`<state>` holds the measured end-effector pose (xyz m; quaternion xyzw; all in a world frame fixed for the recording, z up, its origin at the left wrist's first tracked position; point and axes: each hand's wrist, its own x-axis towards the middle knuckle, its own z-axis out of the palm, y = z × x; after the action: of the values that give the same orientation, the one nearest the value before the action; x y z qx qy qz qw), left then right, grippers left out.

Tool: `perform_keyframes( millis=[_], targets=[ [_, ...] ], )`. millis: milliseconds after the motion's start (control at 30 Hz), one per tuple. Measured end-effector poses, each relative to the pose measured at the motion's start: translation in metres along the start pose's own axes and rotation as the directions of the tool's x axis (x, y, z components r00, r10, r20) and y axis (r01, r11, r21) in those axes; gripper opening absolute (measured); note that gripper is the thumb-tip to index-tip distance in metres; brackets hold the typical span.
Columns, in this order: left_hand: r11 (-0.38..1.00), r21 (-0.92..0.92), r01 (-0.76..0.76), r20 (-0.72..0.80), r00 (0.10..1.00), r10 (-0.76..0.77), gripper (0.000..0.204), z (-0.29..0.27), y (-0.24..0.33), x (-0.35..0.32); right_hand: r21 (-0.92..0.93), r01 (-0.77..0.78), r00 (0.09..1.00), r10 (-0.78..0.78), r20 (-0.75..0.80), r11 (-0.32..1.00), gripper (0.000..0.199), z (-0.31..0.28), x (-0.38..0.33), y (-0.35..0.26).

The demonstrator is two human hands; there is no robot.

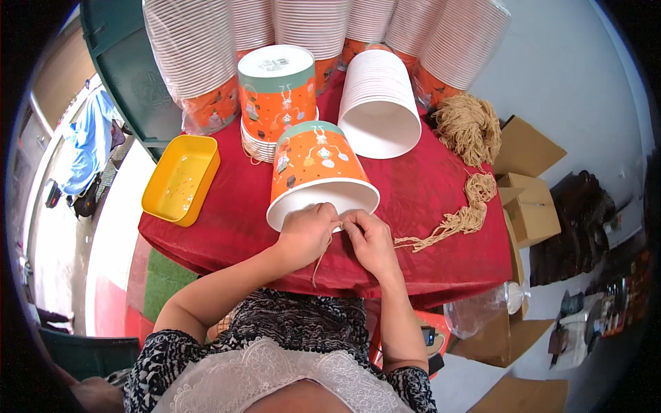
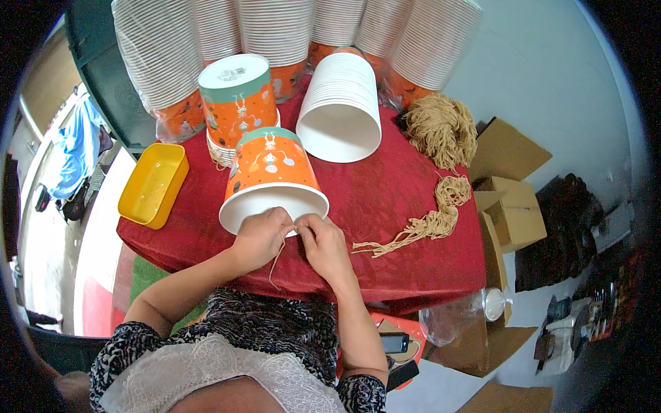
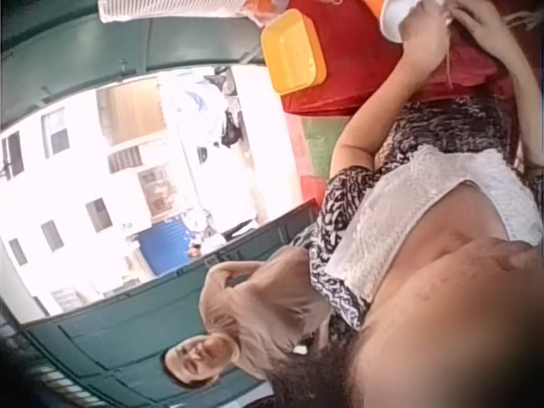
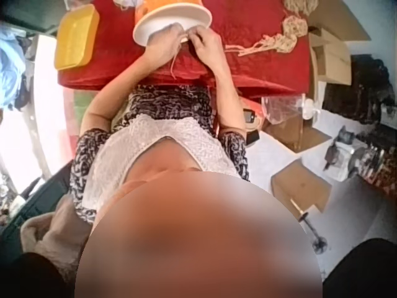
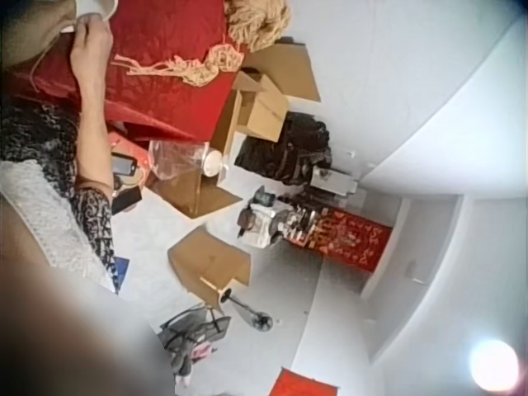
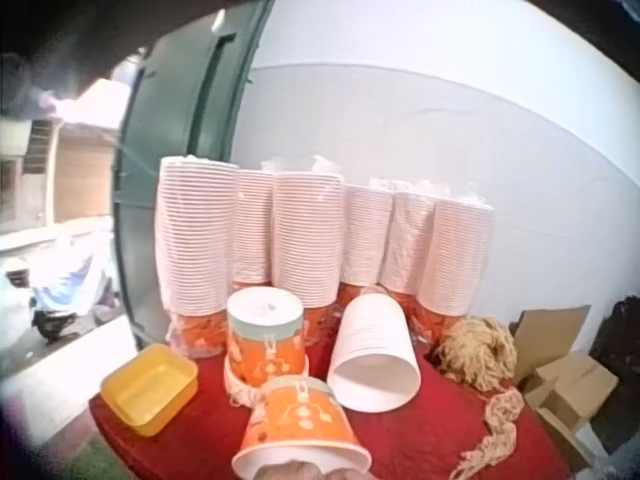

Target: Thread string through pre-punched holes in decorative paper cups and stack them.

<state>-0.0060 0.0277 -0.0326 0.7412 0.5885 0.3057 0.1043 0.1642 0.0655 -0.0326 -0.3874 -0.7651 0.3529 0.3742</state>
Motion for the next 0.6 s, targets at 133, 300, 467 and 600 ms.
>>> perform_keyframes(
  millis=[133, 300, 467, 600],
  targets=[
    [0.993, -0.069, 0.094, 0.044, 0.995, -0.091, 0.013, -0.009, 0.001, 0.001, -0.013, 0.057, 0.998, -0.057, 0.006, 0.998, 0.008, -0.001, -0.003, 0.000],
    [0.985, -0.135, 0.109, 0.019, 0.994, -0.107, 0.010, -0.010, -0.001, 0.001, -0.064, 0.128, 0.991, -0.125, 0.046, 0.990, 0.008, -0.002, -0.006, 0.005],
    [0.973, -0.203, 0.115, 0.072, 0.992, -0.102, 0.012, -0.018, 0.003, 0.006, -0.228, 0.213, 0.975, -0.221, -0.010, 0.950, 0.013, 0.001, -0.008, 0.007],
    [0.818, -0.550, 0.167, 0.146, 0.984, -0.104, 0.009, 0.000, -0.016, 0.004, -0.217, 0.230, 0.972, -0.236, -0.002, 0.949, 0.015, 0.003, -0.005, 0.005]
  ],
)
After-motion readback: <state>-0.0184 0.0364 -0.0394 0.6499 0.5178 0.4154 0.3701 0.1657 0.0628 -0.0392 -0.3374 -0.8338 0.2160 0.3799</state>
